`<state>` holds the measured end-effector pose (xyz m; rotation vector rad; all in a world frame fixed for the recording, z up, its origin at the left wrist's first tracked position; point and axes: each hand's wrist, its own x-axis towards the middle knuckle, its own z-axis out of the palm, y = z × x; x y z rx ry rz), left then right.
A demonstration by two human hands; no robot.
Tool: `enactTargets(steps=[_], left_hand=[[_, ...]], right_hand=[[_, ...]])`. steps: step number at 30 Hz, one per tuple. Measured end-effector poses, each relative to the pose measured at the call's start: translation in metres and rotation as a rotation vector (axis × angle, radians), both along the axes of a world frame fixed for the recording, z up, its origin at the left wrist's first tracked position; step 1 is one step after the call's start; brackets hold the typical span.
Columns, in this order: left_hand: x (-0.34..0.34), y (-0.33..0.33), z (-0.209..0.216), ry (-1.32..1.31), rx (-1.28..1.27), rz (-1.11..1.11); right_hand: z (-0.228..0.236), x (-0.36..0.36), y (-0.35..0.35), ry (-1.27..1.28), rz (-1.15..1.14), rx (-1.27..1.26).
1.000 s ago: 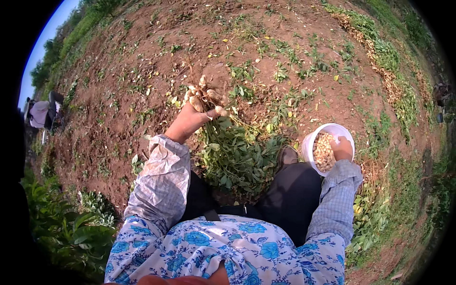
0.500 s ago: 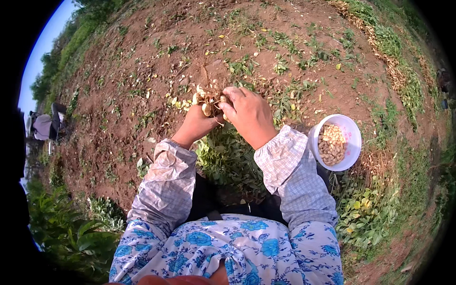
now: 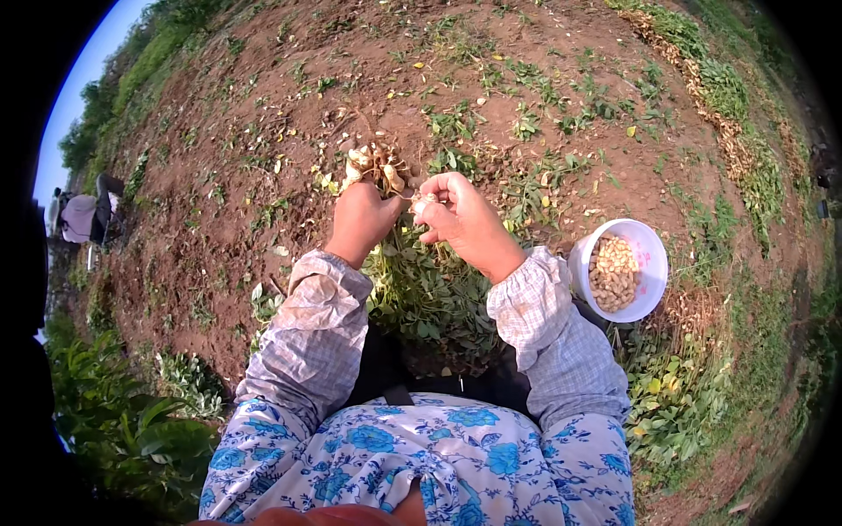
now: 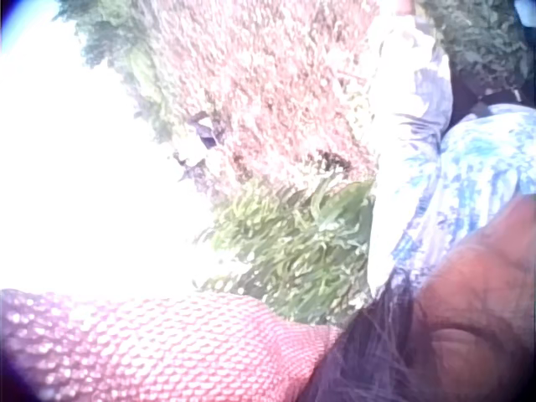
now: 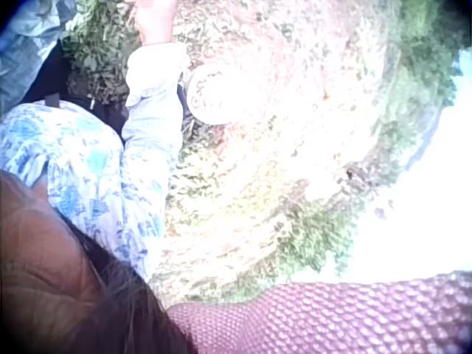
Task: The person sits on the ground in a field and shucks peanuts from their pods by hand. They repeatedly pick up peanut vines, remove the peanuts, and place them into a white bowl nearby.
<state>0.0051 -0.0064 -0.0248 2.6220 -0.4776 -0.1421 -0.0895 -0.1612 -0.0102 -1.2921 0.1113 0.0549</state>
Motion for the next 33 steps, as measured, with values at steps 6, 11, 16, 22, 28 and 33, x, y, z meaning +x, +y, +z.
enactTargets(steps=[6, 11, 16, 22, 28, 33], left_hand=[[-0.013, -0.010, -0.013, -0.119, -0.052, -0.067], [-0.011, -0.008, -0.011, -0.086, 0.022, -0.089], [-0.008, -0.003, -0.016, -0.108, -0.003, -0.069], [0.019, 0.016, -0.003, 0.133, -0.171, 0.049], [0.017, 0.015, 0.004, 0.452, -0.477, -0.036], [0.007, 0.007, -0.004, 0.501, -0.716, -0.183]], right_hand=[[-0.017, 0.017, 0.014, -0.254, -0.287, -0.832], [-0.003, 0.014, 0.015, -0.248, -0.282, -1.198], [0.002, 0.003, 0.023, -0.322, -0.172, -1.249], [0.011, -0.016, 0.020, -0.136, 0.159, -0.569], [-0.001, 0.005, -0.023, 0.120, -0.179, 0.134], [-0.003, 0.011, -0.014, -0.004, -0.153, -0.062]])
